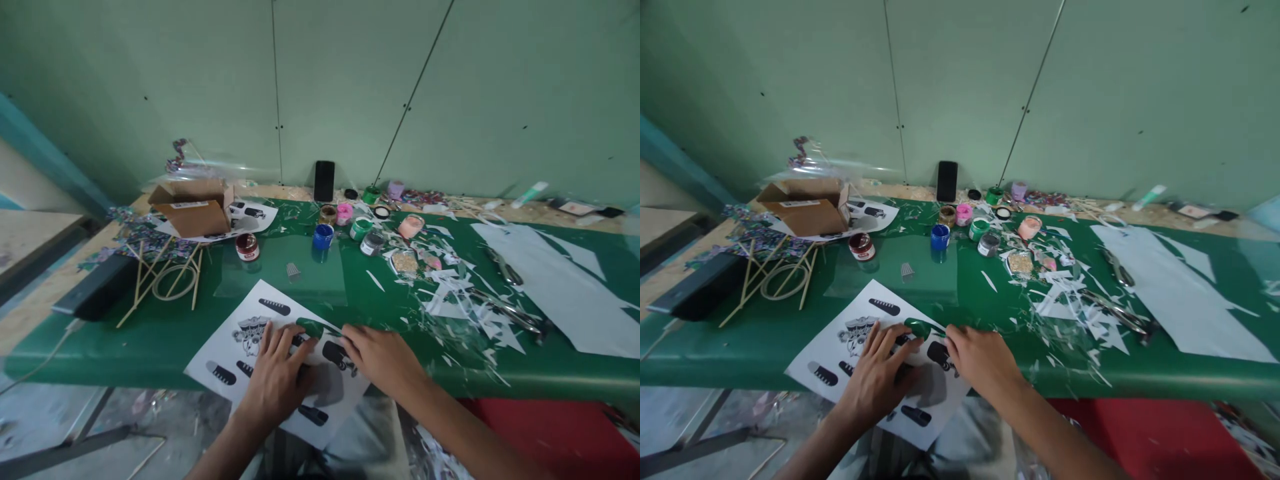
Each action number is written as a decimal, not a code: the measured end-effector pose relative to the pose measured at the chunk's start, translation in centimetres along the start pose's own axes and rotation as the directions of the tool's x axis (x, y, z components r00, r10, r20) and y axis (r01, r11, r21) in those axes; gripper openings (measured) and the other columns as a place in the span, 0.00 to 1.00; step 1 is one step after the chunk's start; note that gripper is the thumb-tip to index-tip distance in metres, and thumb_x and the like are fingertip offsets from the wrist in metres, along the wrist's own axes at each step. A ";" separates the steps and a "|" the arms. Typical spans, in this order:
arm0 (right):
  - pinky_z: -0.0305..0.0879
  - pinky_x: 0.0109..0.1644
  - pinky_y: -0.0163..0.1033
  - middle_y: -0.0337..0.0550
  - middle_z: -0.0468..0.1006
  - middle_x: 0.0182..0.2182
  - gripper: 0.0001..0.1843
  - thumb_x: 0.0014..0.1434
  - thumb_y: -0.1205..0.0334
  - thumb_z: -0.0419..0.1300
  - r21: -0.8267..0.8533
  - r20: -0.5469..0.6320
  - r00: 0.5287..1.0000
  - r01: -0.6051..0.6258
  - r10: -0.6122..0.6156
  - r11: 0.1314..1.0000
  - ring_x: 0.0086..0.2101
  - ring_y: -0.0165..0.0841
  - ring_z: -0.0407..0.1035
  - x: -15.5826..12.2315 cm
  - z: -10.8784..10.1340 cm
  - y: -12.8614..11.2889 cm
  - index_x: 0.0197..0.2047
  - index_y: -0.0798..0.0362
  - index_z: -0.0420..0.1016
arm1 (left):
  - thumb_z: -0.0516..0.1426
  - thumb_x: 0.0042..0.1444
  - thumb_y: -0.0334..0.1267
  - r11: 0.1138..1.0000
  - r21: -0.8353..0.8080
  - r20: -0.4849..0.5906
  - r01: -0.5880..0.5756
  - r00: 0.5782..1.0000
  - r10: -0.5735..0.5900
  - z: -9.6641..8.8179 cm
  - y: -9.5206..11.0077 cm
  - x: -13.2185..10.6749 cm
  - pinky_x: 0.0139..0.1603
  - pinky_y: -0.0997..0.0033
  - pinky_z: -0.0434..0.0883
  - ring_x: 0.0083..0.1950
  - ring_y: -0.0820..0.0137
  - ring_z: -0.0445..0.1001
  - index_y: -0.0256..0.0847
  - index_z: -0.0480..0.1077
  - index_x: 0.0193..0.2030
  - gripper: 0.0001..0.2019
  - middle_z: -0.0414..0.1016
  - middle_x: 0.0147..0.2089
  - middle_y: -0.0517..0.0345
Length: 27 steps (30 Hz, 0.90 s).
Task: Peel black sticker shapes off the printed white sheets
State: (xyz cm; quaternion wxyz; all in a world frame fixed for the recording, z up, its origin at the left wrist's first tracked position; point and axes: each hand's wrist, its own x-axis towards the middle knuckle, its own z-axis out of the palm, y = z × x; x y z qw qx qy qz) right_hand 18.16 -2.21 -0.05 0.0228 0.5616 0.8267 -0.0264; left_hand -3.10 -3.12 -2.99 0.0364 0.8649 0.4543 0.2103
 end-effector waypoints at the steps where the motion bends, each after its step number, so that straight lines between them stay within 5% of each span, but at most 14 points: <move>1: 0.44 0.22 0.34 0.42 0.75 0.31 0.14 0.67 0.59 0.44 0.043 -0.010 0.999 -0.036 0.037 0.998 0.24 0.30 0.70 0.0 0.1 0.1 0.43 0.51 0.70 | 0.60 0.51 0.30 1.000 0.007 0.003 -0.002 1.000 0.002 0.0 0.0 0.0 0.64 0.36 0.55 0.57 0.54 0.67 0.46 0.67 0.53 0.22 0.69 0.53 0.50; 4: 0.48 0.22 0.34 0.45 0.73 0.42 0.13 0.64 0.54 0.50 0.127 -0.004 0.988 -0.155 0.157 0.980 0.26 0.30 0.71 -0.1 0.3 -0.1 0.47 0.50 0.68 | 0.61 0.51 0.34 0.999 0.023 0.003 -0.022 1.000 0.022 0.2 -0.2 -0.2 0.64 0.37 0.54 0.59 0.53 0.66 0.44 0.64 0.57 0.25 0.68 0.56 0.48; 9: 0.55 0.27 0.35 0.45 0.74 0.43 0.10 0.60 0.56 0.57 0.269 0.119 0.965 -0.257 0.233 0.928 0.33 0.34 0.74 0.1 0.5 -0.5 0.42 0.52 0.69 | 0.62 0.51 0.40 1.000 0.021 -0.023 -0.003 1.000 0.003 0.5 -0.5 -0.5 0.64 0.44 0.58 0.59 0.53 0.65 0.41 0.61 0.58 0.27 0.68 0.57 0.46; 14: 0.57 0.30 0.35 0.45 0.77 0.40 0.07 0.61 0.64 0.54 0.389 0.151 0.969 -0.240 0.196 0.889 0.37 0.36 0.74 0.7 -0.3 0.0 0.43 0.51 0.70 | 0.59 0.55 0.44 0.996 0.053 -0.091 0.078 0.993 -0.073 -0.1 -1.3 0.6 0.54 0.49 0.65 0.57 0.51 0.65 0.40 0.54 0.64 0.32 0.64 0.61 0.43; 17: 0.55 0.29 0.35 0.44 0.77 0.38 0.06 0.61 0.63 0.54 0.476 0.099 0.984 -0.175 0.145 0.862 0.32 0.33 0.72 0.1 -1.7 -0.6 0.41 0.50 0.71 | 0.54 0.58 0.37 0.992 0.111 -0.178 0.057 0.983 -0.036 -0.7 -2.0 2.0 0.51 0.51 0.65 0.57 0.52 0.64 0.43 0.55 0.65 0.27 0.61 0.63 0.44; 21: 0.57 0.31 0.33 0.39 0.76 0.32 0.03 0.57 0.61 0.58 0.743 0.078 0.996 -0.088 0.045 0.664 0.30 0.29 0.68 -1.2 -3.9 -2.2 0.33 0.50 0.71 | 0.53 0.52 0.25 0.998 0.063 -0.270 -0.016 0.962 0.032 -1.1 -3.1 3.4 0.47 0.56 0.65 0.50 0.56 0.66 0.43 0.67 0.47 0.16 0.70 0.54 0.50; 24: 0.56 0.30 0.32 0.37 0.72 0.27 0.10 0.58 0.54 0.57 0.897 0.098 0.994 -0.069 -0.044 0.437 0.29 0.28 0.65 -1.3 -4.2 -2.4 0.31 0.51 0.72 | 0.54 0.47 0.20 0.994 -0.111 -0.351 -0.013 0.936 -0.027 -1.1 -4.0 3.6 0.41 0.62 0.66 0.42 0.63 0.66 0.41 0.62 0.30 0.11 0.70 0.42 0.53; 27: 0.55 0.28 0.32 0.38 0.70 0.26 0.21 0.60 0.44 0.52 0.940 0.102 0.992 -0.123 0.080 0.318 0.25 0.27 0.62 -0.5 -3.2 -1.5 0.37 0.53 0.74 | 0.52 0.48 0.18 0.951 -0.305 -0.419 -0.057 0.904 -0.080 -1.0 -4.6 3.3 0.38 0.67 0.65 0.39 0.68 0.66 0.41 0.56 0.27 0.13 0.67 0.38 0.56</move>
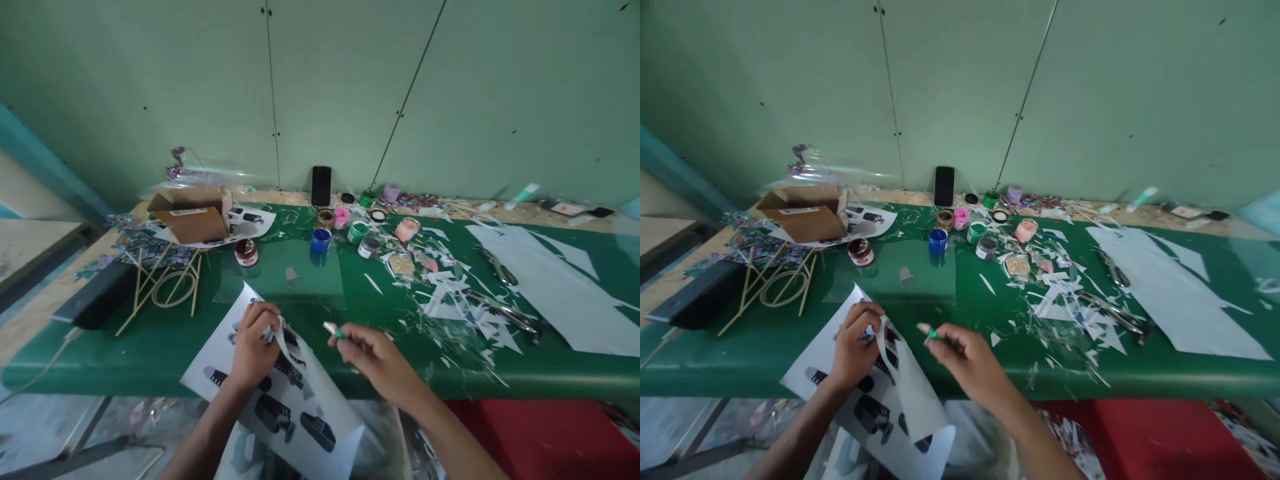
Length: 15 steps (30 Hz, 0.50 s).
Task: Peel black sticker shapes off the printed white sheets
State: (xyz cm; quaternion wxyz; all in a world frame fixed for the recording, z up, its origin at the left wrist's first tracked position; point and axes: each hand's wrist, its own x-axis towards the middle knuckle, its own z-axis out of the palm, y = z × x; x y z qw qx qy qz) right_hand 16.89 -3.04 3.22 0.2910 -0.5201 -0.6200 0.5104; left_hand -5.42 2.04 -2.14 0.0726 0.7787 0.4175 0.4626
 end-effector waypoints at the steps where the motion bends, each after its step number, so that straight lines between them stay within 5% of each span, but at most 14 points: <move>1: 0.57 0.29 0.33 0.39 0.72 0.28 0.22 0.59 0.43 0.53 -0.004 -0.068 0.997 -0.022 0.022 1.000 0.26 0.28 0.63 0.4 -0.1 0.4 0.40 0.54 0.74 | 0.51 0.47 0.17 0.999 -0.046 -0.020 -0.003 1.000 0.002 -0.1 -0.1 -0.1 0.38 0.68 0.65 0.38 0.69 0.66 0.41 0.56 0.27 0.14 0.67 0.37 0.57; 3: 0.61 0.33 0.35 0.44 0.75 0.33 0.24 0.56 0.42 0.55 -0.024 -0.136 0.989 -0.056 0.052 0.998 0.31 0.32 0.68 1.0 0.1 1.0 0.43 0.55 0.74 | 0.49 0.44 0.15 0.996 -0.086 -0.032 -0.017 0.999 0.015 -0.2 -0.1 -0.3 0.37 0.69 0.64 0.38 0.70 0.65 0.40 0.55 0.26 0.15 0.67 0.36 0.58; 6: 0.64 0.40 0.37 0.48 0.78 0.41 0.24 0.56 0.44 0.56 -0.008 -0.090 0.994 -0.059 0.058 0.998 0.40 0.37 0.71 1.5 1.4 0.8 0.45 0.54 0.74 | 0.47 0.41 0.14 0.996 -0.074 -0.022 -0.046 0.999 0.044 -0.2 0.1 -0.4 0.37 0.69 0.64 0.38 0.70 0.65 0.40 0.56 0.26 0.15 0.67 0.35 0.58; 15: 0.65 0.43 0.41 0.45 0.81 0.36 0.09 0.53 0.59 0.59 -0.128 -0.113 0.990 -0.104 0.090 0.986 0.39 0.40 0.74 2.0 5.0 0.5 0.35 0.53 0.77 | 0.49 0.47 0.18 0.998 -0.068 -0.053 0.012 0.998 -0.016 -0.4 0.3 -0.3 0.34 0.70 0.64 0.36 0.70 0.66 0.41 0.56 0.24 0.13 0.68 0.33 0.58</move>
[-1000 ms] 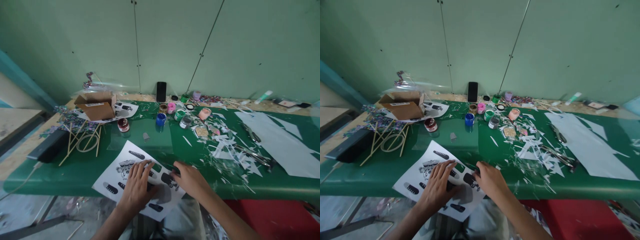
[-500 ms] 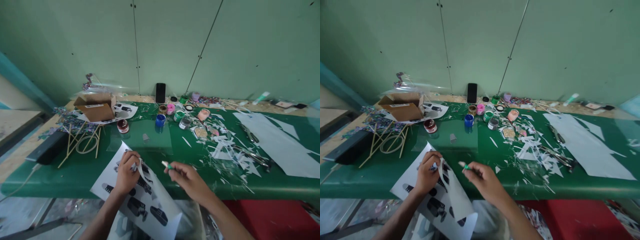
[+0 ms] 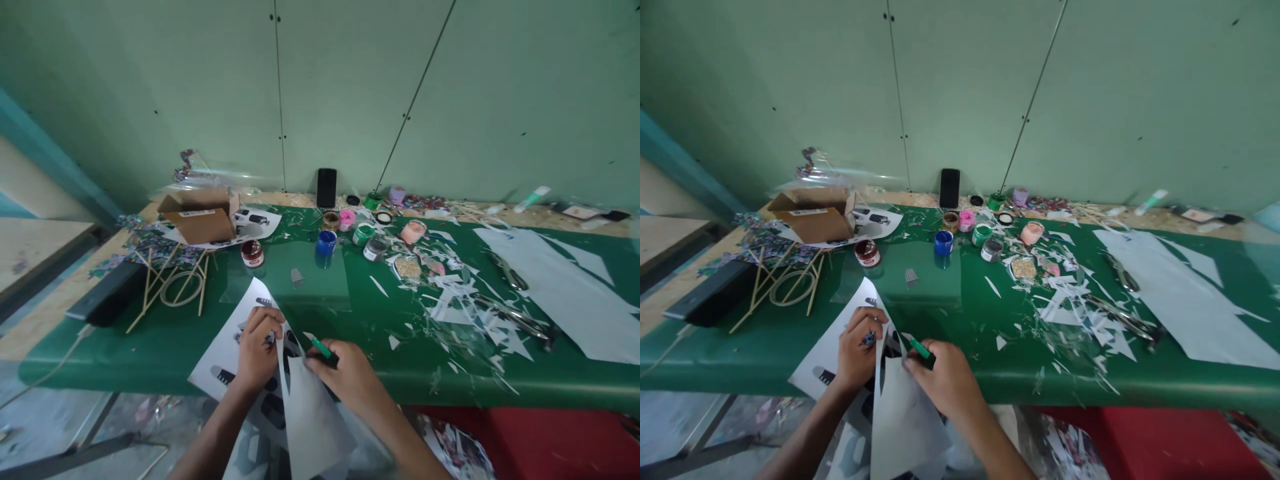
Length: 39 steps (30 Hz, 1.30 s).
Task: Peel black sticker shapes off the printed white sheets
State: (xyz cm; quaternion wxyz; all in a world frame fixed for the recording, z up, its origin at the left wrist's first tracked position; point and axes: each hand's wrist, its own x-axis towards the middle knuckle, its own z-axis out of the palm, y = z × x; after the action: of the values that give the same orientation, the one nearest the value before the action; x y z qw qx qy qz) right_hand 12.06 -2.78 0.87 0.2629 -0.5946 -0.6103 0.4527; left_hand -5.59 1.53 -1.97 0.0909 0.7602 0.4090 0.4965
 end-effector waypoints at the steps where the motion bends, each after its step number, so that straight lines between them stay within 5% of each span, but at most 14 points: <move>1: 0.66 0.43 0.40 0.45 0.81 0.36 0.08 0.53 0.60 0.58 0.009 -0.003 1.000 0.012 -0.012 1.000 0.38 0.40 0.74 -0.1 0.1 0.0 0.34 0.53 0.77 | 0.50 0.47 0.18 1.000 0.001 0.002 0.007 1.000 -0.007 0.0 0.0 0.0 0.34 0.70 0.64 0.36 0.70 0.66 0.41 0.56 0.24 0.13 0.68 0.32 0.59; 9: 0.64 0.47 0.39 0.45 0.79 0.42 0.18 0.55 0.54 0.58 0.085 -0.002 0.984 0.175 -0.176 0.981 0.43 0.38 0.72 -0.5 1.2 -0.6 0.47 0.53 0.74 | 0.51 0.48 0.21 0.999 -0.015 0.032 0.033 0.999 -0.032 0.0 0.1 0.2 0.34 0.71 0.64 0.34 0.71 0.66 0.42 0.55 0.24 0.12 0.69 0.31 0.60; 15: 0.62 0.37 0.34 0.41 0.78 0.29 0.10 0.58 0.57 0.55 0.092 -0.020 0.980 0.201 -0.200 0.975 0.32 0.32 0.71 0.5 1.9 -1.0 0.31 0.53 0.74 | 0.51 0.47 0.21 0.998 -0.023 0.048 0.053 0.998 -0.052 0.0 -0.2 -0.2 0.35 0.70 0.64 0.36 0.69 0.67 0.42 0.55 0.25 0.12 0.70 0.32 0.58; 21: 0.59 0.32 0.31 0.35 0.69 0.22 0.09 0.57 0.57 0.54 0.219 -0.102 0.972 0.229 -0.211 0.948 0.26 0.27 0.63 0.5 1.9 -0.3 0.29 0.52 0.68 | 0.50 0.48 0.20 0.997 -0.051 0.045 0.061 0.997 -0.058 0.0 -0.2 -0.1 0.35 0.70 0.65 0.36 0.70 0.67 0.42 0.54 0.25 0.12 0.69 0.32 0.59; 26: 0.63 0.41 0.34 0.36 0.67 0.24 0.14 0.60 0.52 0.52 0.294 -0.179 0.960 0.261 -0.215 0.919 0.29 0.28 0.63 -0.7 1.1 0.3 0.28 0.51 0.63 | 0.50 0.49 0.20 0.997 -0.051 0.044 0.064 0.997 -0.062 0.1 -0.3 -0.1 0.35 0.70 0.66 0.36 0.70 0.69 0.42 0.53 0.25 0.12 0.69 0.33 0.58; 34: 0.64 0.33 0.34 0.39 0.72 0.26 0.16 0.59 0.47 0.53 0.277 -0.263 0.964 0.096 -0.021 0.956 0.28 0.30 0.66 -3.8 -2.0 2.5 0.29 0.51 0.65 | 0.50 0.50 0.20 0.997 -0.050 0.047 0.059 0.997 -0.057 0.1 -0.3 0.0 0.36 0.70 0.66 0.37 0.70 0.69 0.41 0.54 0.25 0.13 0.69 0.33 0.57; 39: 0.66 0.35 0.36 0.40 0.75 0.24 0.15 0.56 0.47 0.55 -0.006 -0.298 0.954 -0.045 0.041 0.999 0.27 0.33 0.69 -6.5 -4.6 5.7 0.29 0.50 0.70 | 0.50 0.53 0.21 0.997 -0.033 0.042 0.068 0.997 -0.066 0.0 0.1 0.5 0.34 0.70 0.66 0.35 0.70 0.68 0.41 0.54 0.24 0.13 0.69 0.33 0.57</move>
State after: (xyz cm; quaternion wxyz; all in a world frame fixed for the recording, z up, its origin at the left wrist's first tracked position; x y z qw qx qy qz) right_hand 19.83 -8.61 -0.54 0.3382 -0.6707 -0.5536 0.3595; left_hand -5.43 1.82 -1.59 0.1292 0.7543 0.4236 0.4846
